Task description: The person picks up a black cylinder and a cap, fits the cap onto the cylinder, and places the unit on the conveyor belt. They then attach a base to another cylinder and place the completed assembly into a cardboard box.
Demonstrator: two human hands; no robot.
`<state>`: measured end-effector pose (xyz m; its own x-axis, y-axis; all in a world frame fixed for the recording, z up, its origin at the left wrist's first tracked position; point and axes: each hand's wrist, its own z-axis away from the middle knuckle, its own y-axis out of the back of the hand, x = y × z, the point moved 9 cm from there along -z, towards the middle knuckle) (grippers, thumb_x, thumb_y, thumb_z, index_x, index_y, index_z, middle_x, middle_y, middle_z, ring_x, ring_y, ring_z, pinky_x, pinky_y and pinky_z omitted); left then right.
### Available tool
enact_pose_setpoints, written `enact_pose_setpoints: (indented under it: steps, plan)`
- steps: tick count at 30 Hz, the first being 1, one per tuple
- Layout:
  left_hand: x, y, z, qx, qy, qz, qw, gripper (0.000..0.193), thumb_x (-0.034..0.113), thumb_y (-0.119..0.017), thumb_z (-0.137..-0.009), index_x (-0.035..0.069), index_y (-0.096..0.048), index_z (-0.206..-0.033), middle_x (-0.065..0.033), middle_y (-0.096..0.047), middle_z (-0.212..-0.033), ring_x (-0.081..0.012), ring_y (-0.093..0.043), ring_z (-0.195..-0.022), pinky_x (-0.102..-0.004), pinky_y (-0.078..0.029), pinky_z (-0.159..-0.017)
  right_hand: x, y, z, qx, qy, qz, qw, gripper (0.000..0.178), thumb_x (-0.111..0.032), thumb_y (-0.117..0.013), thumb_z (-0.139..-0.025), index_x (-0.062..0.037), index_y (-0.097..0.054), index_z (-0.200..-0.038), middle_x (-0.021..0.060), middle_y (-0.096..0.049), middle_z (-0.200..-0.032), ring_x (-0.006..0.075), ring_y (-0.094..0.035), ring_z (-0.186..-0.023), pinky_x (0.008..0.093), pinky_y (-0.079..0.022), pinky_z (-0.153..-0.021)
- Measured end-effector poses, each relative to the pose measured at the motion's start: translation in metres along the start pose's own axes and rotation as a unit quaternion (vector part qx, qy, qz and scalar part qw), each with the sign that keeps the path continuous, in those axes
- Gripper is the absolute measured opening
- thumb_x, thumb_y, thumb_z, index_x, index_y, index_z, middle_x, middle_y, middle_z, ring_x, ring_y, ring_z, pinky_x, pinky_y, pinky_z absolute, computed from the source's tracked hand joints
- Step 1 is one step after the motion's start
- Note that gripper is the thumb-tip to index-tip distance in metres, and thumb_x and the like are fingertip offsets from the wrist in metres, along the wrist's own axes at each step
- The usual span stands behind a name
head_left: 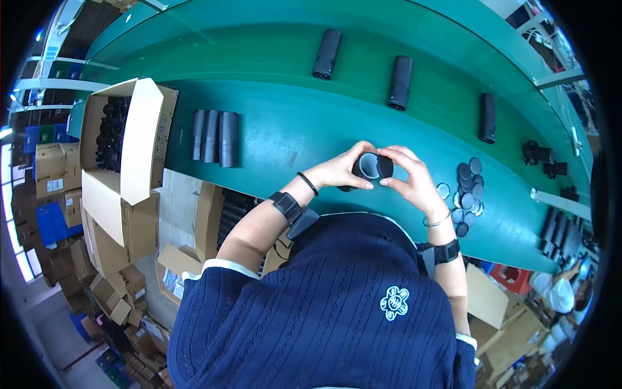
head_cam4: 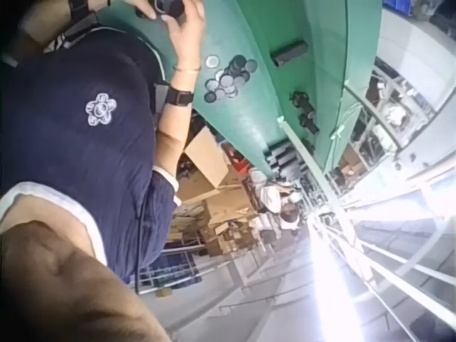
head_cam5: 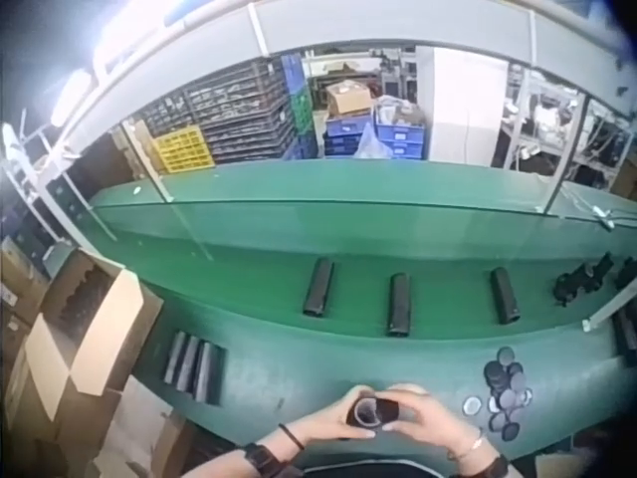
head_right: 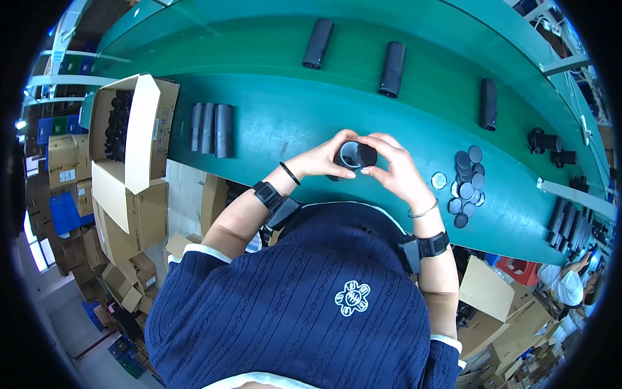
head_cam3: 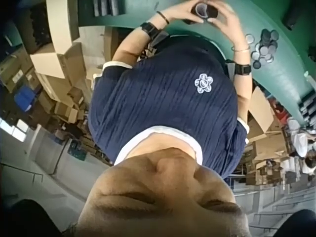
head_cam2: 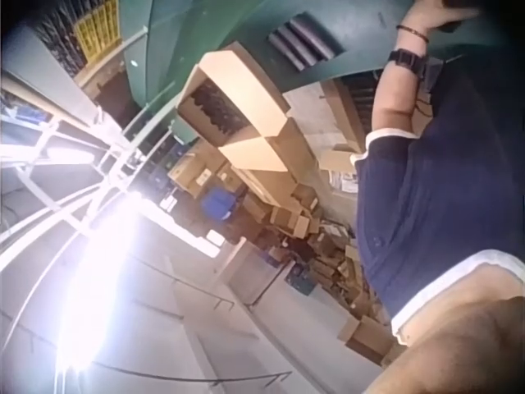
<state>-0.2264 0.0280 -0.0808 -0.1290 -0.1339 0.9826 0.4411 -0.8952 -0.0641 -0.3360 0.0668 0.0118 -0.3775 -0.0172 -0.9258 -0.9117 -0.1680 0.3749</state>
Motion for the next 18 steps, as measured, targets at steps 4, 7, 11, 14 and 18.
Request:
enact_pose_setpoints:
  steps: [4,7,11,14,18]
  plan:
    - [-0.003,-0.004,-0.003,-0.011,0.008,-0.015,1.000,0.082,0.020,-0.084,-0.072,0.005,-0.034,-0.136,-0.0106,-0.049,-0.124,-0.0180,-0.048,-0.117,-0.0303,-0.040,-0.099,-0.007,-0.006,-0.003,-0.003,0.005,0.068,0.998,0.060,0.000,-0.078,-0.063,-0.0053,-0.061,-0.120,0.0128,-0.060,-0.120,0.0305,-0.055,-0.115,0.0379,-0.046,-0.098]
    - [-0.004,-0.010,-0.005,-0.039,0.014,-0.013,0.999,0.077,0.018,-0.082,-0.075,0.003,-0.037,-0.135,-0.0099,-0.050,-0.124,-0.0173,-0.048,-0.118,-0.0308,-0.040,-0.100,-0.003,-0.010,-0.002,0.000,0.005,0.096,0.995,0.060,-0.001,-0.079,-0.062,-0.0049,-0.061,-0.119,0.0130,-0.061,-0.119,0.0312,-0.056,-0.114,0.0383,-0.046,-0.098]
    - [-0.004,-0.015,-0.002,-0.022,-0.002,0.075,0.997,0.077,0.023,-0.082,-0.072,0.001,-0.040,-0.134,-0.0142,-0.051,-0.124,-0.0227,-0.051,-0.116,-0.0344,-0.040,-0.101,-0.001,-0.010,0.002,0.018,-0.005,0.104,0.994,0.059,-0.001,-0.079,-0.062,-0.0042,-0.061,-0.119,0.0130,-0.062,-0.120,0.0315,-0.057,-0.113,0.0381,-0.046,-0.097]
    - [-0.009,-0.018,-0.003,-0.012,-0.013,0.049,0.999,0.079,0.027,-0.081,-0.074,0.002,-0.039,-0.135,-0.0176,-0.050,-0.125,-0.0275,-0.050,-0.118,-0.0370,-0.039,-0.103,-0.002,-0.011,0.005,0.025,-0.009,0.115,0.993,0.058,-0.001,-0.078,-0.062,-0.0035,-0.062,-0.118,0.0130,-0.062,-0.119,0.0314,-0.057,-0.112,0.0381,-0.047,-0.096]
    - [0.000,-0.019,0.000,-0.004,-0.039,-0.043,0.998,0.078,0.038,-0.078,-0.077,0.001,-0.040,-0.134,-0.0209,-0.049,-0.127,-0.0345,-0.048,-0.120,-0.0407,-0.038,-0.103,-0.006,-0.012,0.007,0.016,-0.010,0.118,0.993,0.053,0.001,-0.076,-0.065,-0.0025,-0.063,-0.116,0.0139,-0.061,-0.119,0.0324,-0.056,-0.112,0.0390,-0.047,-0.096]
